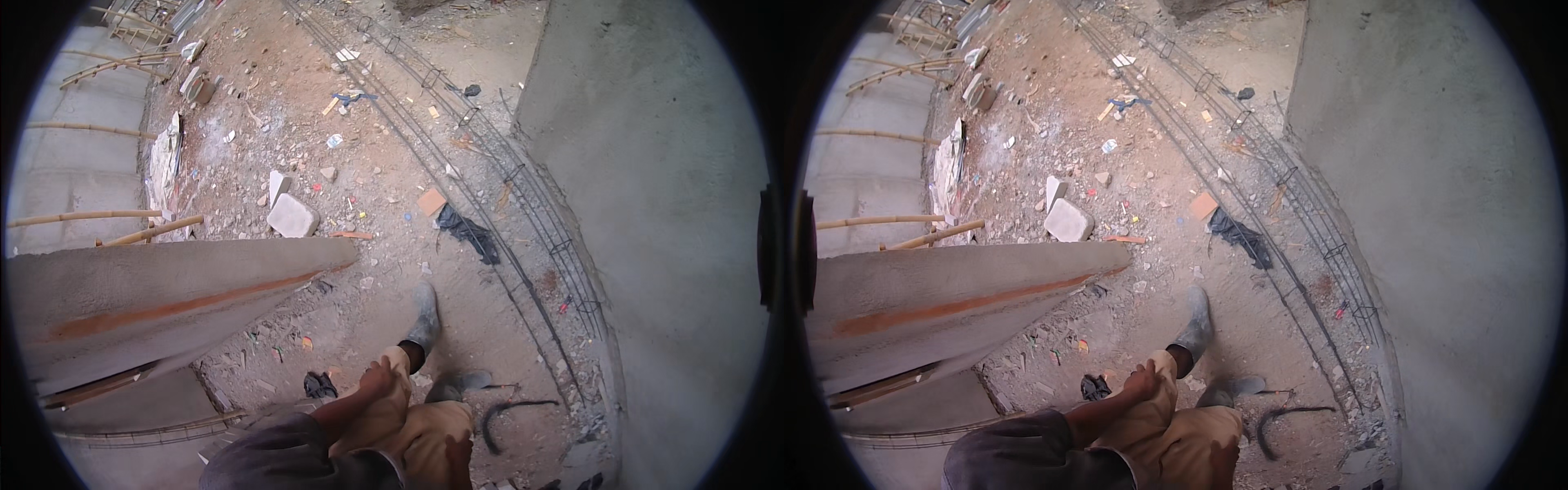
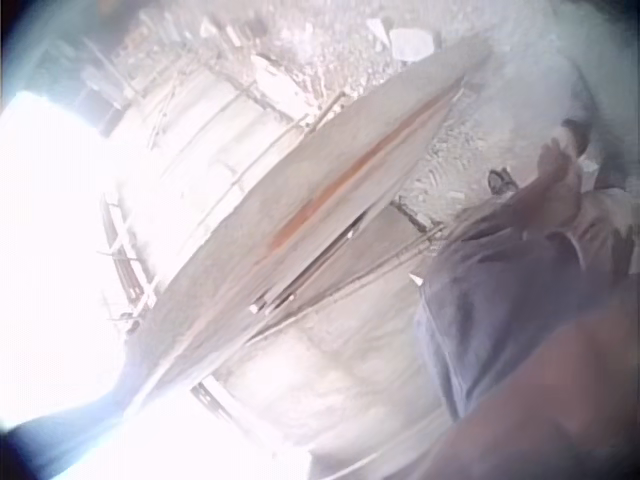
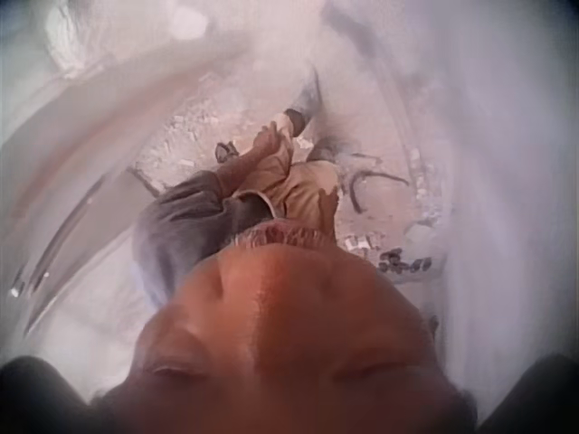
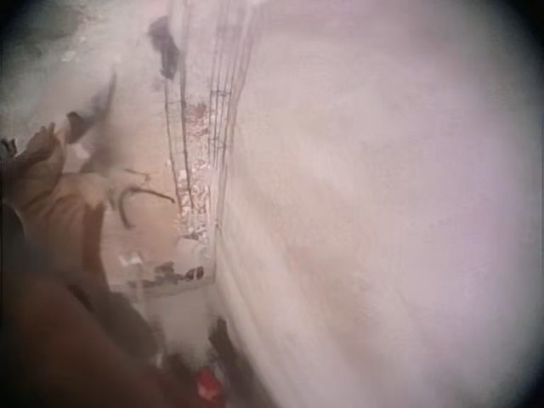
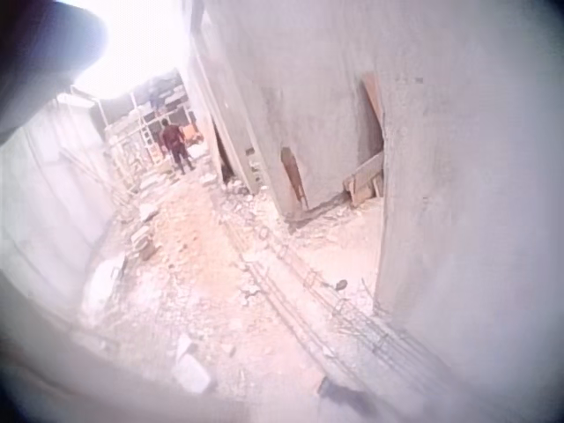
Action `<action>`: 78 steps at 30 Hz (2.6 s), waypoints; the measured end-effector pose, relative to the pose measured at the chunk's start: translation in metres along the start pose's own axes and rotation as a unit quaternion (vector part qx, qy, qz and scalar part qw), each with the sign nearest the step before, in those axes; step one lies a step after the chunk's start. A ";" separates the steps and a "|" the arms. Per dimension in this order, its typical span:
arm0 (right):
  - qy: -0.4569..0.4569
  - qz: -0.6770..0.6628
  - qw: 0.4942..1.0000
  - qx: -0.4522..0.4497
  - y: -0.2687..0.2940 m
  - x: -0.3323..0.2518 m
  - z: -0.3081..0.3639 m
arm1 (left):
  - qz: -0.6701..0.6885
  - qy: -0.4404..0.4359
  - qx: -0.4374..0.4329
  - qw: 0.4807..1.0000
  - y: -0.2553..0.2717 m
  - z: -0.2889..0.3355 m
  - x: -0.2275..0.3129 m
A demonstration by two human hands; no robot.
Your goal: The person assembles a rebar structure by picking up metal stirrups from the ground and sliding them onto parallel rebar rods, then using wire and pliers to tie the stirrups in place.
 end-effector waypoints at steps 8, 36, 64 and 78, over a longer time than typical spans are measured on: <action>0.044 0.125 0.991 0.010 0.096 -0.139 -0.027 | 0.035 -0.081 -0.034 0.995 0.109 -0.042 0.005; 0.110 0.321 0.941 -0.013 0.240 -0.770 -0.119 | 0.241 0.020 0.167 0.956 0.547 -0.150 0.063; 0.270 0.398 0.877 -0.019 0.125 -1.446 -0.232 | 0.347 0.079 -0.119 0.927 0.889 -0.472 -0.161; 0.140 0.466 0.870 -0.078 0.123 -1.786 -0.376 | 0.466 0.089 0.052 0.879 1.347 -0.648 -0.105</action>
Point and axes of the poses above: each hand's wrist, its own z-axis away from the middle knuckle, its own y-axis out of the back of the hand, x = y × z, the point moved 1 cm from there along -z, towards the middle knuckle, and after that the axes turned 11 degrees about y, right-handed, at the moved point
